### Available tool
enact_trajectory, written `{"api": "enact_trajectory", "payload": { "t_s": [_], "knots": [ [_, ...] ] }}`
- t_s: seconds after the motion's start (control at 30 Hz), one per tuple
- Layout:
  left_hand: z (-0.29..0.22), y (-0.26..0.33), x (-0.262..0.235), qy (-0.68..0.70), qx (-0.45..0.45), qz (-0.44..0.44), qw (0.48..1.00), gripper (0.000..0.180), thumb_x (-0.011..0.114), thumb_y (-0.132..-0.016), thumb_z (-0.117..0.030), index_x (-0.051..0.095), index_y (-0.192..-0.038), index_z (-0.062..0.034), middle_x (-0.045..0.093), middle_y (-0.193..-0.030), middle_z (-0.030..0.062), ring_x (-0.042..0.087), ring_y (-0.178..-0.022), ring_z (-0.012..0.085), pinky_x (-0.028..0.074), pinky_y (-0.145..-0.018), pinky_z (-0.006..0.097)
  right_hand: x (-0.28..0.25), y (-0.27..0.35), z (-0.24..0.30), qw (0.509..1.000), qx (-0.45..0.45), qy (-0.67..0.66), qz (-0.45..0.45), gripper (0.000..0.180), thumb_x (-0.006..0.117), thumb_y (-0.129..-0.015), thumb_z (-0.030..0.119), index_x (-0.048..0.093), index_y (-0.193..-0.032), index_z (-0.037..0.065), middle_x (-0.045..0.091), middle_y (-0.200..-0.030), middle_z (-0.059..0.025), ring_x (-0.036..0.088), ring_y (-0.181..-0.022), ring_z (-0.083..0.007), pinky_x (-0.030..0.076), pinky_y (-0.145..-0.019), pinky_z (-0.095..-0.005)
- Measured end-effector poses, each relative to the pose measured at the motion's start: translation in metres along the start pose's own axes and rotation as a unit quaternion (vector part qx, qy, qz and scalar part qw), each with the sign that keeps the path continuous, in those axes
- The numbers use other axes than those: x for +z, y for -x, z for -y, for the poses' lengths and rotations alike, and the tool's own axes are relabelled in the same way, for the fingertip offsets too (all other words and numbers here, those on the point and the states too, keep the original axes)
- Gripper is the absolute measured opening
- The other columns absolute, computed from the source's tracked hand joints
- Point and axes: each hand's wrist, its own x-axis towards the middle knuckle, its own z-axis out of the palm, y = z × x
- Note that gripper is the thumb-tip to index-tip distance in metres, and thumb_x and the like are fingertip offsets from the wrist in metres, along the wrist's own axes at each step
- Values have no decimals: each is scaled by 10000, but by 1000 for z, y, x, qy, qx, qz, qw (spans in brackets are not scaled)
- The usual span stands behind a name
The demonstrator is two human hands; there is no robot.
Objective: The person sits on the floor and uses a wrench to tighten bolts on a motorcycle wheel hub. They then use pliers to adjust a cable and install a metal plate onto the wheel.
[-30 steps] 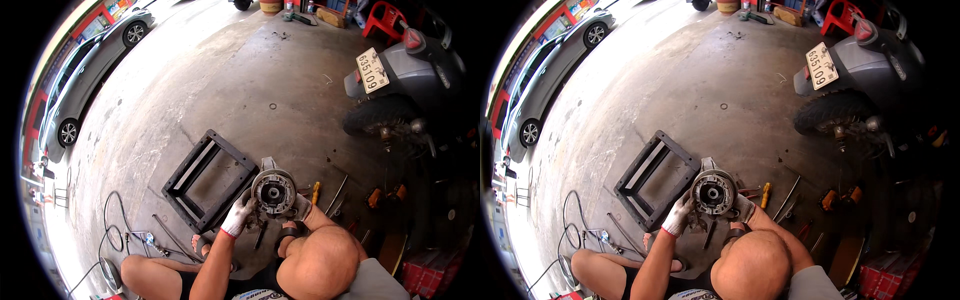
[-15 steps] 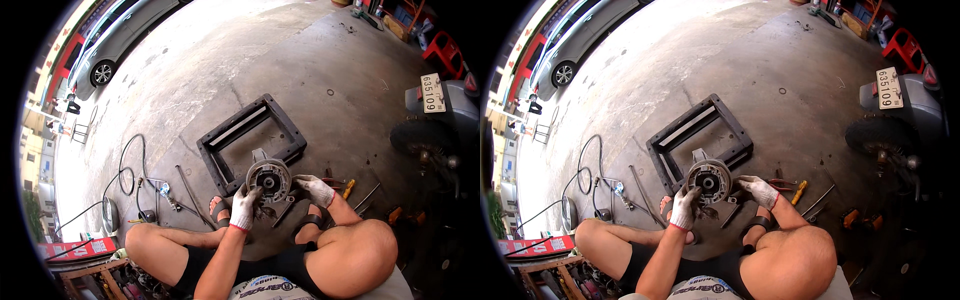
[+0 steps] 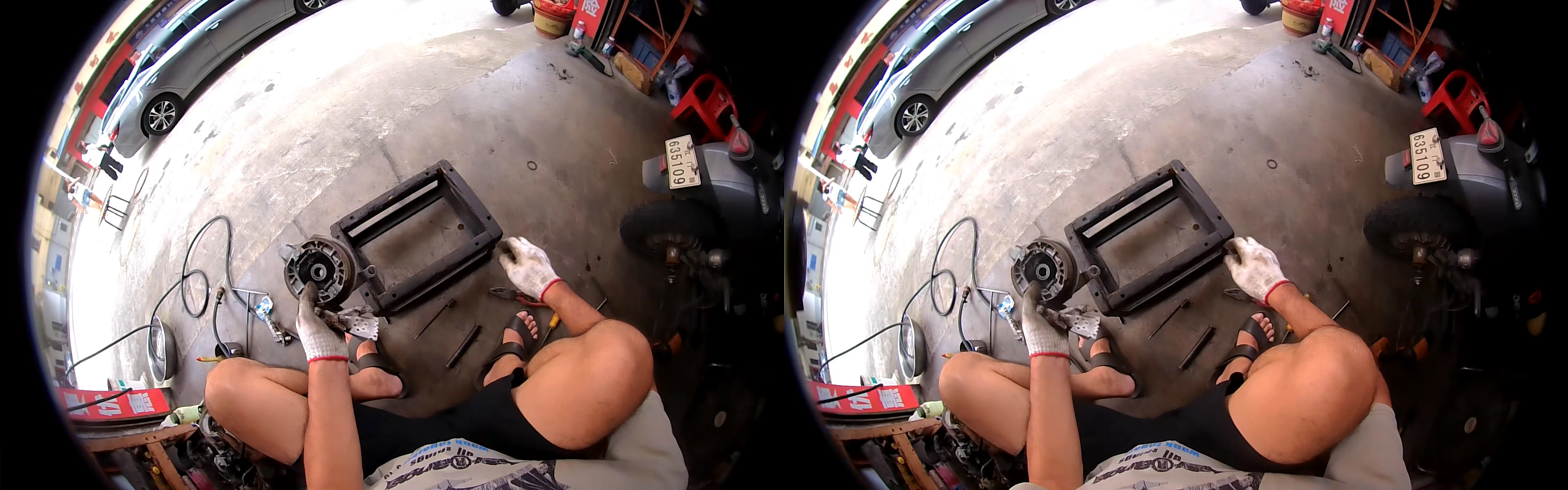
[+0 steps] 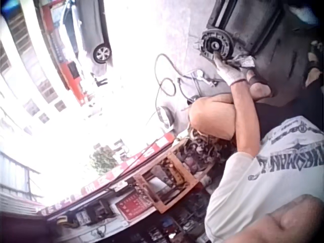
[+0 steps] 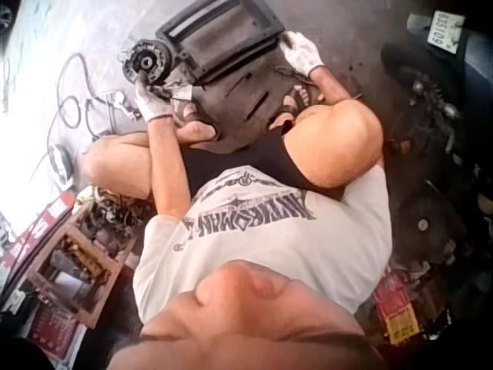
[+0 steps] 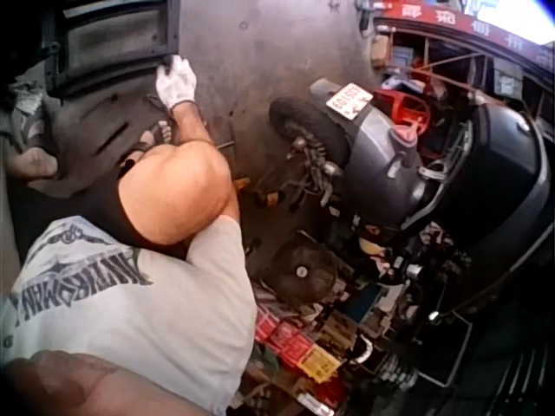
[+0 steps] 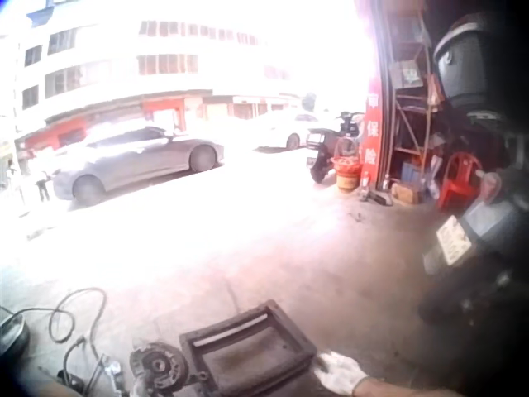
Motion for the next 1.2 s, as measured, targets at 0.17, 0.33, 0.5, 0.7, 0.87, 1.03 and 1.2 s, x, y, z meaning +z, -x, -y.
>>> {"api": "enact_trajectory", "payload": {
  "t_s": [0.17,0.33,0.5,0.7,0.87,1.03,1.2],
  "knots": [
    [20,-10,-30,68,-38,-1,997,296,672,-945,-285,676,-1136,-59,730,-1002,65,681,-787,209,557,-652,364,33,-16,39,953,-260,147,42,587,777,-772,289,578,-1250,13,568,-1278,-198,508,-1261,-370,354,-1118,-516],
    [34,-27,-53,73,-81,-14,994,418,612,-963,-353,616,-1262,-62,708,-1147,125,694,-886,325,589,-735,473,77,-42,58,930,-291,193,118,639,769,-798,418,580,-1269,29,606,-1235,-176,549,-1215,-351,354,-1104,-517],
    [33,-36,-64,84,-63,-31,994,404,581,-979,-341,591,-1284,-75,692,-1149,128,681,-850,349,580,-648,493,93,-69,58,918,-269,234,176,487,754,-794,503,671,-1038,89,681,-954,-116,661,-933,-298,455,-842,-429],
    [31,-36,-56,124,-105,-83,983,369,594,-967,-368,612,-1192,-76,681,-989,119,616,-661,301,563,-612,453,94,-77,62,910,-272,237,205,470,754,-790,510,663,-981,91,680,-923,-115,665,-902,-298,466,-819,-435],
    [28,-32,-40,124,-74,-123,982,399,622,-952,-392,617,-1174,-60,673,-960,109,599,-636,271,561,-620,423,124,-97,96,934,-240,188,188,478,722,-832,523,662,-970,70,705,-901,-146,690,-875,-325,483,-802,-444],
    [22,-29,-35,127,-64,-131,981,454,616,-955,-392,592,-1271,-67,667,-1157,113,667,-835,317,575,-689,456,170,-149,149,958,-169,134,190,438,682,-891,437,633,-1058,34,704,-978,-180,685,-932,-358,484,-846,-466],
    [28,-41,-40,90,-32,-138,986,329,647,-949,-299,626,-1162,-48,678,-992,110,625,-697,256,551,-609,393,164,-184,163,970,-179,46,160,386,670,-900,346,621,-1118,31,681,-1096,-202,645,-1047,-384,486,-918,-482]
  ]
}}
